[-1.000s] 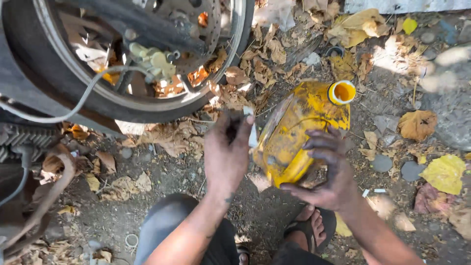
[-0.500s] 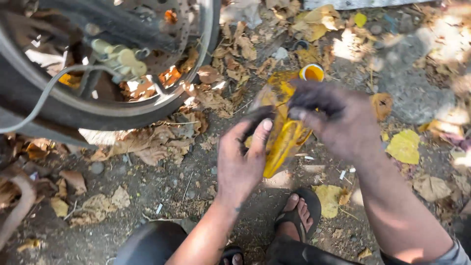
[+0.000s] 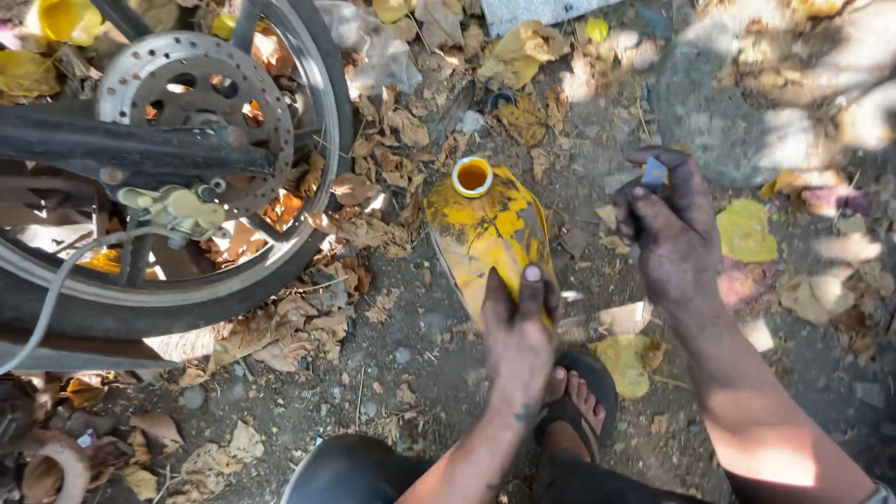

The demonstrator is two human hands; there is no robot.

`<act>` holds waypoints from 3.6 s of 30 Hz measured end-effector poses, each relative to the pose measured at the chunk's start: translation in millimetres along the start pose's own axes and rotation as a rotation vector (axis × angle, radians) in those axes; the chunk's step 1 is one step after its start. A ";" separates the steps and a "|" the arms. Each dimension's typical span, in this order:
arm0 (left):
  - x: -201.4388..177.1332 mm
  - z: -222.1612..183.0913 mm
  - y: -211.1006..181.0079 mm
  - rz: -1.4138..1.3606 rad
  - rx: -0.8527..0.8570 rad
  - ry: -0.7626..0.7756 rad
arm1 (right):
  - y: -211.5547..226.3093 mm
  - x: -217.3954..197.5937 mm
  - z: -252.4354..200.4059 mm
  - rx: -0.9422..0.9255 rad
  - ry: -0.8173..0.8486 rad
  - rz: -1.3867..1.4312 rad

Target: Cutting open a plastic oil container using a small blade fragment

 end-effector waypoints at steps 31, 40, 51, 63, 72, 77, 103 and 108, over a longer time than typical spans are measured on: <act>-92.6 67.1 -81.8 1.099 1.153 -0.207 | -42.9 -8.0 -39.3 -0.283 0.336 -0.455; -108.0 32.0 -82.1 1.024 1.020 -0.498 | -28.6 35.1 51.6 -0.326 0.488 -0.826; -66.1 27.8 -100.4 1.276 1.136 0.174 | -27.6 35.7 41.5 -0.306 0.555 -0.420; -48.5 23.5 -77.7 1.773 0.814 -0.061 | -40.4 37.3 -1.3 -0.320 0.589 -0.712; -35.7 12.2 -69.8 1.656 0.940 -0.042 | -45.2 36.2 -6.2 -0.474 0.537 -0.794; -30.0 8.2 -72.1 1.627 0.988 -0.047 | -42.3 34.6 -6.5 -0.615 0.495 -0.808; -23.6 10.3 -72.3 1.732 0.872 -0.005 | -30.4 48.2 8.7 -0.637 0.687 -0.928; -23.9 14.9 -70.1 1.699 0.900 -0.073 | -30.9 46.6 14.8 -0.715 0.729 -0.985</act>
Point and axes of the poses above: each hand's wrist, its own z-axis towards the middle knuckle, its own x-axis out of the palm, y = z × x, the point moved 5 cm from there along z, towards the middle knuckle, and after that the axes turned 4 degrees about y, right-handed, at the moved point
